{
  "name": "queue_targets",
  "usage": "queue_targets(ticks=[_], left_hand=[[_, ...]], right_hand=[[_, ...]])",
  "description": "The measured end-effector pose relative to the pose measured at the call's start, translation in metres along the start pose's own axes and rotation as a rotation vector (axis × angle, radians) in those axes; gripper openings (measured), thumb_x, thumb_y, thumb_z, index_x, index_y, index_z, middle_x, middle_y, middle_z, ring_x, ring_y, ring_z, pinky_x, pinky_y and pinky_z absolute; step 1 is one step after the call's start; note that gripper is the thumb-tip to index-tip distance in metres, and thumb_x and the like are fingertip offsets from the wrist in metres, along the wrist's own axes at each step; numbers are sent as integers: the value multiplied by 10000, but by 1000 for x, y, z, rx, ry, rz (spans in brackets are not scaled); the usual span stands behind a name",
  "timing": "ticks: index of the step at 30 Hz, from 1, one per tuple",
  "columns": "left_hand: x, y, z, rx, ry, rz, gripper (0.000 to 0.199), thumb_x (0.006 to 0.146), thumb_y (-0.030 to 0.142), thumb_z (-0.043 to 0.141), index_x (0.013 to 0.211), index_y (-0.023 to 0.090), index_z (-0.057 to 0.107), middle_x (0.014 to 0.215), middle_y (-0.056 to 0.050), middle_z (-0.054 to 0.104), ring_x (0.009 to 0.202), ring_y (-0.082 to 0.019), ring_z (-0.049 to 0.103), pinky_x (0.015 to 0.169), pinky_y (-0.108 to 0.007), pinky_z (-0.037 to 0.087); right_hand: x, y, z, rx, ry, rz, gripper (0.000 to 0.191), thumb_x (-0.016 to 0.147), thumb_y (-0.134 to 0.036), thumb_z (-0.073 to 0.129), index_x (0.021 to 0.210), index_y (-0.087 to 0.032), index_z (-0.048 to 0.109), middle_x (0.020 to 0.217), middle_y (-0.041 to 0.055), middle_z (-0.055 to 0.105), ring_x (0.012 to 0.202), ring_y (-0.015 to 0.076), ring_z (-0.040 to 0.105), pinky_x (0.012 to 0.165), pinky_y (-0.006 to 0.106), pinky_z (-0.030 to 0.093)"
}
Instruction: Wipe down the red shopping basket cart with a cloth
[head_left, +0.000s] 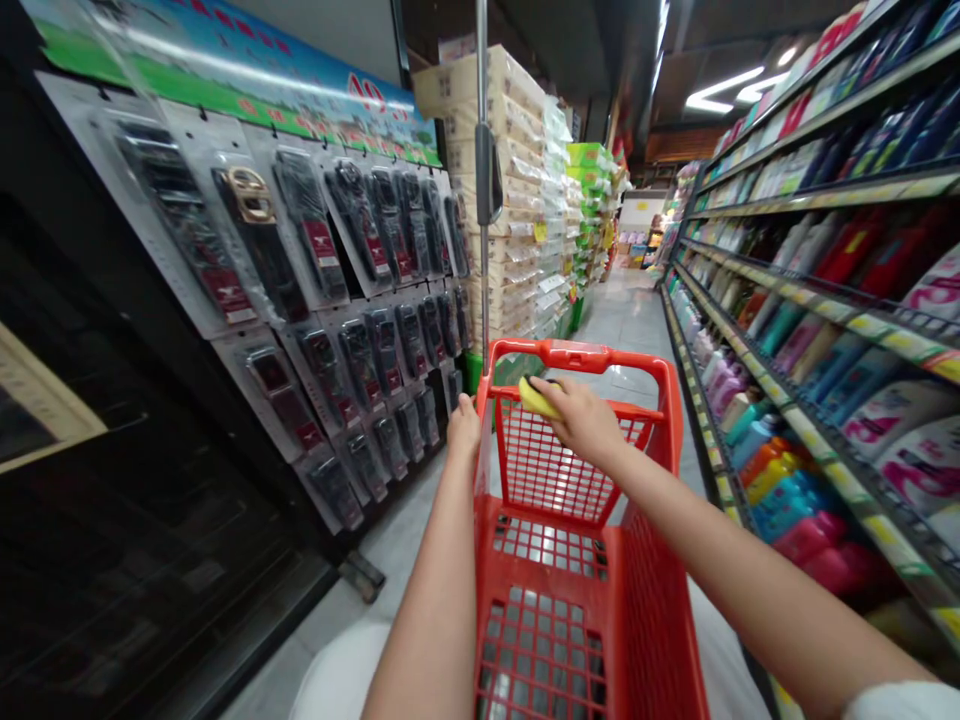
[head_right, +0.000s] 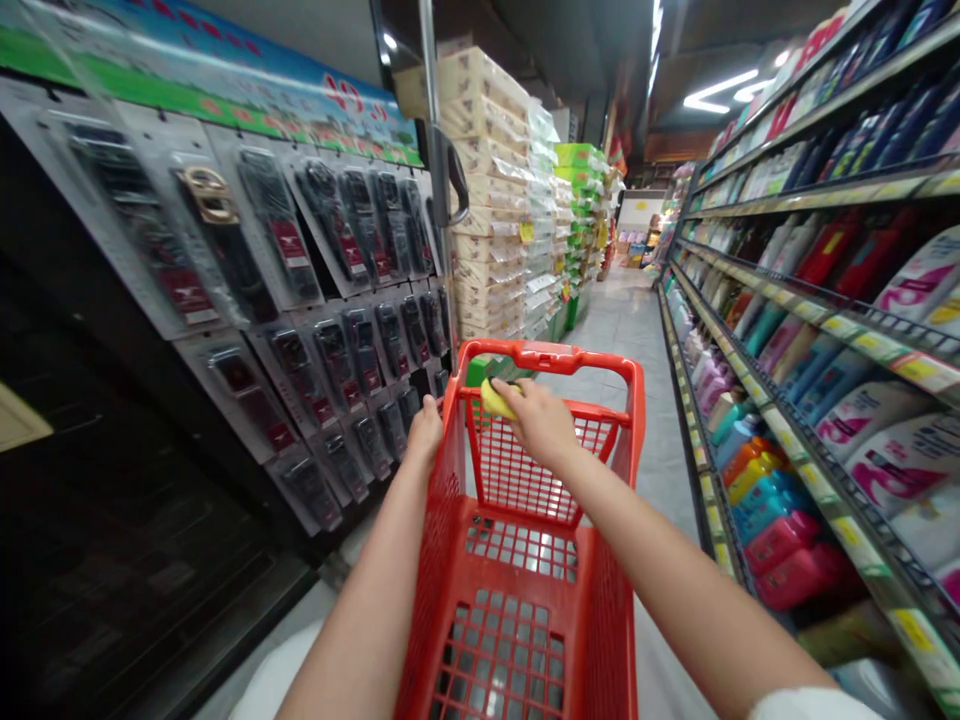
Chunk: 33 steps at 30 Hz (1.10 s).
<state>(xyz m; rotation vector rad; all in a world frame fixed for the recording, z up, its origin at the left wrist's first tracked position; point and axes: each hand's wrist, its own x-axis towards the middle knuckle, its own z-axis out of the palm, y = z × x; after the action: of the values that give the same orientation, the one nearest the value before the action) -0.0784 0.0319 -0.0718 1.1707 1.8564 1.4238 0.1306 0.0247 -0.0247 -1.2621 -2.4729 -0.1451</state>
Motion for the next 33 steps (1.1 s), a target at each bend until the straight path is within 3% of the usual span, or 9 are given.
queue_targets(ticks=[5,11,15,20,23,26,29,31,33], left_hand=[[-8,3,4,117,16,5,623,998,400,163,1189,149,701,1112,-165,724,1142,-291,630,910,-356,472],[-5,-7,6,-39,5,42,632,1003,429,146,1227,170,677,1169,-100,714,1133,-227,637,941,-303,473],[-5,-6,3,-7,2,33,610,996,443,184,1218,164,679,1206,-116,695,1179,-251,610,963,-319,457],[-10,2,0,131,13,-25,664,980,478,188,1021,109,739,1016,-192,736,1103,-319,645,894,-347,479],[-11,1,0,150,23,18,701,969,524,179,953,103,739,987,-210,732,1062,-329,660,903,-361,477],[-12,-3,-1,113,27,72,678,971,524,186,1030,116,724,1074,-197,720,1136,-309,628,961,-353,451],[-13,-4,-3,81,3,115,650,986,470,160,1123,124,693,1137,-182,705,1141,-295,625,966,-363,447],[-15,-3,-3,92,-13,135,634,991,440,166,1126,105,687,1142,-195,698,1128,-303,629,956,-374,453],[-16,-1,-3,81,-31,153,590,993,407,199,1146,93,674,1172,-196,686,1157,-299,612,975,-372,445]], right_hand=[[28,21,24,-61,-2,107,452,927,-273,482,1379,-257,493,1339,104,543,1162,256,507,953,376,388],[70,-35,41,-9,5,186,375,948,-234,383,1285,-262,546,1211,100,614,1089,246,546,898,381,401],[84,-65,55,101,137,272,410,953,-198,335,1310,-235,533,1290,122,587,1209,255,492,1018,441,327],[59,-97,103,340,201,339,562,935,-157,278,1487,-242,342,1486,82,440,1368,184,372,1093,381,319],[23,-107,147,481,179,377,635,880,-124,297,1510,-202,297,1417,109,514,1294,182,479,1015,356,431],[-7,-104,177,518,-2,299,661,797,-87,392,1440,-236,430,1239,93,650,1123,217,610,912,386,510],[-6,-91,165,524,2,363,568,798,-123,420,1342,-238,540,1180,82,676,1045,215,638,872,369,529],[10,-77,134,485,152,390,534,825,-152,407,1335,-224,547,1240,89,640,1108,208,600,935,355,498],[27,-58,94,378,279,271,535,841,-173,425,1363,-231,526,1319,83,584,1208,211,525,1016,341,437]])
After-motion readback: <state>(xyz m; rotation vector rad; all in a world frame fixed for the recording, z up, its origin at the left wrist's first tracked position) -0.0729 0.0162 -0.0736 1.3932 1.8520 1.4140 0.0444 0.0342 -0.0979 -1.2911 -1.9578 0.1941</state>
